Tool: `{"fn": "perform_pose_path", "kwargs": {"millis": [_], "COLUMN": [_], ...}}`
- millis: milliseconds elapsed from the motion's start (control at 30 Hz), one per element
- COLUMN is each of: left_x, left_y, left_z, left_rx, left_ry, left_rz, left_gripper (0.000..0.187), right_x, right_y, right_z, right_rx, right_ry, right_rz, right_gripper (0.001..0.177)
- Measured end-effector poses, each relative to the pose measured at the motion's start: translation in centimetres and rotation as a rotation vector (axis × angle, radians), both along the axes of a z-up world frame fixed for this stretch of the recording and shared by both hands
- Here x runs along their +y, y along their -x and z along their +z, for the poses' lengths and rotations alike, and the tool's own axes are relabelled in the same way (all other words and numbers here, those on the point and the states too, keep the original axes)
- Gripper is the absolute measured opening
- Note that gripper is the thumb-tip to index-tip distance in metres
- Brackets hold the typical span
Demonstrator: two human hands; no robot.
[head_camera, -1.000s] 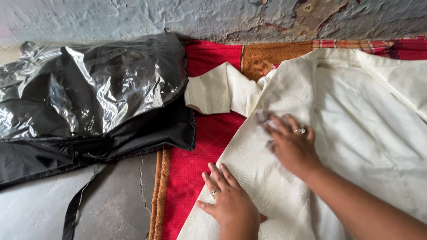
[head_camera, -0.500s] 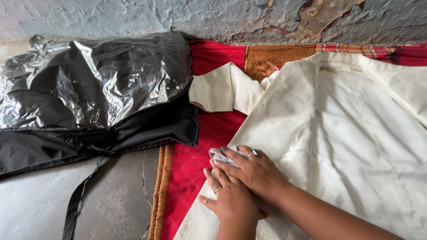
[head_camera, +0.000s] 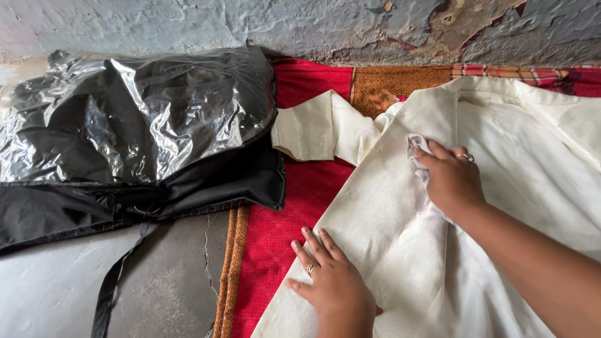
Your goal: The person wipes a white shirt laid on a patterned mat using a small cloth. They systematically clean the shirt's body, collar, and sleeves, then flip the shirt to clean the other side.
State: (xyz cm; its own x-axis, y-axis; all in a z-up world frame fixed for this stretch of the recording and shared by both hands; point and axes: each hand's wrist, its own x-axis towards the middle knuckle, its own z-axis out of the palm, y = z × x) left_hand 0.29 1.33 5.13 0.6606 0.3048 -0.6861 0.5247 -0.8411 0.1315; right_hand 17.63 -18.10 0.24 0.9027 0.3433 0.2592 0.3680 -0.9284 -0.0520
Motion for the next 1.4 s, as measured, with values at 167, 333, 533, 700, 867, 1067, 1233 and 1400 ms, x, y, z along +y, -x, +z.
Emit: {"fn": "perform_pose_path", "kwargs": {"millis": [167,333,533,700,867,1067,1233,1400], "left_x": [-1.0,-1.0,-1.9,-1.1,-1.8,-4.7,-3.6,-3.1], "left_y": [0.7,1.3,0.3,-1.4,-3.7,-10.2,-10.0,-10.6], "left_z": [-3.6,-6.5,-8.0,-8.4,-3.7,-2.8,-6.8,-8.0], "left_rx": [-0.406,-0.609,-0.283,-0.424,-0.201,-0.93,-0.999,-0.685], "left_ry": [-0.177,-0.012,-0.116,-0.327,-0.061,0.05,-0.033,-0.086], "left_rz": [-0.099,-0.088,-0.08,-0.139,-0.115,-0.305,-0.339,-0.41], "left_gripper": [0.145,0.09,0.084,0.081,0.097,0.077,0.078,0.082], "right_x": [4.4,6.6,1.2,-2.1,-1.8,-1.2,-1.3,1.5], "right_y": [8.4,15.3,6.0,0.7,0.4,1.2,0.8,1.2], "right_z": [0.0,-2.2,-1.4,-2.4,-3.1,-1.5,-0.1,-0.1], "right_rx": [-0.129,0.002,0.125,0.009,-0.049,0.009,0.051,0.45], "right_ry": [-0.172,-0.095,0.098,-0.008,-0.055,-0.103,-0.149,-0.564], "right_rz": [0.383,0.47,0.092,-0.026,-0.032,-0.069,-0.09,0.016], "right_gripper": [0.046,0.069,0.06,0.055,0.054,0.055,0.055,0.06]}}
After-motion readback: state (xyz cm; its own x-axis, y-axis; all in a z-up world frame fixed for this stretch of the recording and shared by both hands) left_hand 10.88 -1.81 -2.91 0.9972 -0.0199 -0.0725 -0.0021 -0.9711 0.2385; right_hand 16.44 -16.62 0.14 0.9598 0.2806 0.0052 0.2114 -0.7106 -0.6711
